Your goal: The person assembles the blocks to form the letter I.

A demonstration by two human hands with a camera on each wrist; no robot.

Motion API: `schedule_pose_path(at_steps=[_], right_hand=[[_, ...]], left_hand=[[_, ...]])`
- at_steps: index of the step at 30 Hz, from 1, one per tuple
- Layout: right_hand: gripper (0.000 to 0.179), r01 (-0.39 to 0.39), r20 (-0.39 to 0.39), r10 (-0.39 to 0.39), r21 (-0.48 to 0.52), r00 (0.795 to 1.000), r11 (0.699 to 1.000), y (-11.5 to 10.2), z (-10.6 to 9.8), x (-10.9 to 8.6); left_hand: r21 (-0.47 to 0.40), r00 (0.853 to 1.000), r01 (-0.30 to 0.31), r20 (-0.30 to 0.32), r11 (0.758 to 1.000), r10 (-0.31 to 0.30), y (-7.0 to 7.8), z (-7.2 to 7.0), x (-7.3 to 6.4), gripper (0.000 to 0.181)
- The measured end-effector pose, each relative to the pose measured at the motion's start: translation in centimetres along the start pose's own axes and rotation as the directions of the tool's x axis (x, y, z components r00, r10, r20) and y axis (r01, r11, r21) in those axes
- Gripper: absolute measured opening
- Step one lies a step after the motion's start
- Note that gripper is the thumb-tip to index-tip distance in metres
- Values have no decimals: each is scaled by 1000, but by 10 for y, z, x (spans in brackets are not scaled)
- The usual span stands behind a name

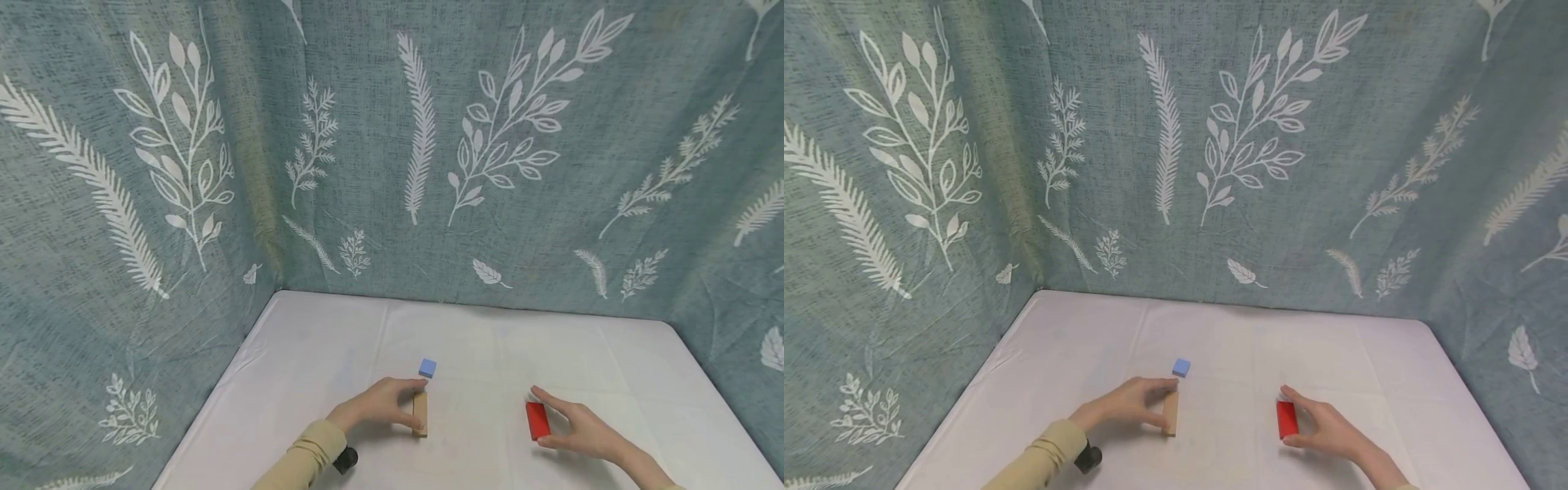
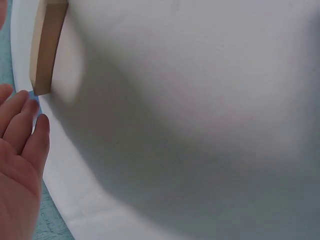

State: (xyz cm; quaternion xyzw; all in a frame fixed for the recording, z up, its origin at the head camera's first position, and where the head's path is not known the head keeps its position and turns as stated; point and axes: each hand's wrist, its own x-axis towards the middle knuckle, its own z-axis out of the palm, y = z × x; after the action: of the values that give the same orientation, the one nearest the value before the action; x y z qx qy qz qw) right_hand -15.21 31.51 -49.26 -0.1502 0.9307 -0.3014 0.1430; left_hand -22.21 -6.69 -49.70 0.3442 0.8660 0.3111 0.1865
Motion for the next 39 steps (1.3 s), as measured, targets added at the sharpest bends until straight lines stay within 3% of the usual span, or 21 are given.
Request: schedule_pose_path(at_steps=[7, 24, 32, 39], right_hand=[[92, -27, 16, 26, 49, 1000, 998, 4, 4, 2], [91, -59, 24, 58, 39, 998, 997, 13, 11, 4], [85, -60, -6, 60, 21, 998, 998, 19, 12, 3], [78, -10, -38, 9, -3, 999, 1000, 25, 14, 2]], left_hand=[[22, 999, 31, -17, 999, -31, -1, 4, -4, 82], [119, 998, 20, -61, 993, -13, -6, 11, -6, 83], [90, 997, 11, -82, 996, -3, -11, 14, -3, 80], [45, 996, 27, -92, 999, -23, -14, 16, -1, 79]])
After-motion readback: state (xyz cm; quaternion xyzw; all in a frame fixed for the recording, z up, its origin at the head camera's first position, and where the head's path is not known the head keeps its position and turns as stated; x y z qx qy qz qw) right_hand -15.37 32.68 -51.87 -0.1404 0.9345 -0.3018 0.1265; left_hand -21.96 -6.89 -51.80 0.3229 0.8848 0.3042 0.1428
